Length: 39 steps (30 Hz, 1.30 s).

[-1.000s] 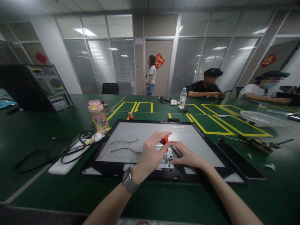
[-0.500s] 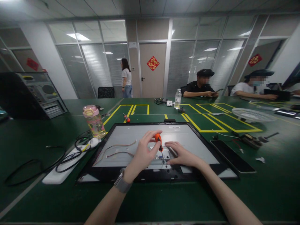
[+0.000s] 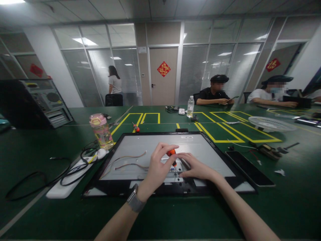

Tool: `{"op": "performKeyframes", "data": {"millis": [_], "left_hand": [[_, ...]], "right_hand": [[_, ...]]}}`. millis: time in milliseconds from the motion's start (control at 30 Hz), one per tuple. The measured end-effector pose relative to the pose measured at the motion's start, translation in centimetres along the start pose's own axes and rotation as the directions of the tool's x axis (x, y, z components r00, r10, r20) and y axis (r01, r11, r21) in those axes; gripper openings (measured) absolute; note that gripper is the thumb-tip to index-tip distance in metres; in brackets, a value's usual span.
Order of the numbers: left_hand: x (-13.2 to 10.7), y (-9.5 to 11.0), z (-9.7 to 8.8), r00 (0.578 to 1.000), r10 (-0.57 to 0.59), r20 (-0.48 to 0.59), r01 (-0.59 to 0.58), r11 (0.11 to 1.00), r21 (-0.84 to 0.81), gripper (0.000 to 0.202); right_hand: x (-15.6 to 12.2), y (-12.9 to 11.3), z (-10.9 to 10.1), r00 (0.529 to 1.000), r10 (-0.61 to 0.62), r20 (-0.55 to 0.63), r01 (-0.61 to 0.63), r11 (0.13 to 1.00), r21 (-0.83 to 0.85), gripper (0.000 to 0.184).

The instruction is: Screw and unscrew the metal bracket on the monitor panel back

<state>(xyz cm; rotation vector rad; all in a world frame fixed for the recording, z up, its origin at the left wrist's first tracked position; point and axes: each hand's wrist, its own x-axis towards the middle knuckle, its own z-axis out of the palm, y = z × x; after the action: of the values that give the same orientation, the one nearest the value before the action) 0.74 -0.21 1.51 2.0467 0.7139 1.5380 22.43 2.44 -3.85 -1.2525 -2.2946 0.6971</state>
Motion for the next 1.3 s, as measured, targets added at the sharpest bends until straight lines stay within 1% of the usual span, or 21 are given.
{"op": "performKeyframes", "data": {"millis": [133, 233, 267, 367, 467, 667, 800, 967, 1033, 1133, 1200, 1267, 1300], "left_hand": [[-0.1, -0.2, 0.0, 0.999, -0.051, 0.017, 0.052, 0.997, -0.064, 0.031], [-0.1, -0.4, 0.0, 0.999, -0.033, 0.003, 0.033, 0.999, 0.011, 0.028], [-0.1, -0.4, 0.1, 0.999, -0.021, -0.025, 0.022, 0.999, 0.035, 0.027], [-0.1, -0.6, 0.3, 0.998, -0.029, -0.061, 0.031, 0.999, 0.034, 0.026], [-0.2, -0.5, 0.4, 0.997, -0.055, -0.045, 0.056, 0.998, 0.012, 0.03], [-0.1, -0.5, 0.3, 1.0, 0.01, -0.019, -0.008, 0.994, 0.105, 0.033], [0.2, -0.9, 0.1, 0.996, -0.038, -0.076, 0.046, 0.993, 0.105, 0.034], [0.5, -1.0, -0.2, 0.99, -0.084, -0.115, 0.092, 0.993, 0.069, 0.033], [0.7, -1.0, -0.6, 0.98, -0.128, -0.153, 0.133, 0.991, 0.02, 0.036], [0.8, -1.4, -2.0, 0.94, -0.232, -0.251, 0.2, 0.969, -0.146, 0.05], [0.8, -1.7, -3.4, 0.909, -0.271, -0.316, 0.22, 0.957, -0.188, 0.044], [0.6, -2.1, -4.7, 0.876, -0.279, -0.394, 0.227, 0.958, -0.175, 0.039], [0.5, -2.3, -5.3, 0.866, -0.286, -0.409, 0.241, 0.957, -0.16, 0.039]], "right_hand": [[0.0, 0.0, 0.0, 1.0, 0.024, 0.01, -0.024, 1.0, -0.006, 0.075], [-0.1, 0.0, 0.0, 1.0, 0.009, 0.007, -0.009, 1.0, 0.0, 0.075], [-0.1, 0.0, -0.1, 1.0, 0.005, 0.007, -0.005, 1.0, 0.004, 0.074], [-0.1, -0.1, -0.1, 1.0, 0.004, 0.01, -0.004, 1.0, 0.01, 0.072], [-0.1, -0.1, -0.2, 1.0, 0.01, 0.012, -0.01, 1.0, 0.009, 0.071], [-0.1, -0.1, -0.2, 1.0, -0.016, 0.011, 0.016, 1.0, 0.006, 0.071], [-0.2, 0.1, -0.1, 1.0, 0.01, 0.013, -0.01, 1.0, 0.012, 0.071], [-0.2, 0.2, 0.0, 0.999, 0.038, 0.025, -0.038, 0.999, 0.008, 0.072], [-0.2, 0.0, -0.1, 0.998, 0.05, 0.028, -0.05, 0.999, 0.002, 0.072], [-0.2, -0.3, -0.2, 0.998, 0.056, 0.029, -0.056, 0.998, -0.001, 0.073], [-0.2, -0.5, -0.3, 0.998, 0.061, 0.034, -0.061, 0.998, -0.002, 0.073], [-0.2, -0.7, -0.4, 0.997, 0.065, 0.039, -0.065, 0.998, -0.001, 0.072], [-0.2, -0.8, -0.5, 0.997, 0.068, 0.039, -0.068, 0.998, -0.001, 0.073]]}}
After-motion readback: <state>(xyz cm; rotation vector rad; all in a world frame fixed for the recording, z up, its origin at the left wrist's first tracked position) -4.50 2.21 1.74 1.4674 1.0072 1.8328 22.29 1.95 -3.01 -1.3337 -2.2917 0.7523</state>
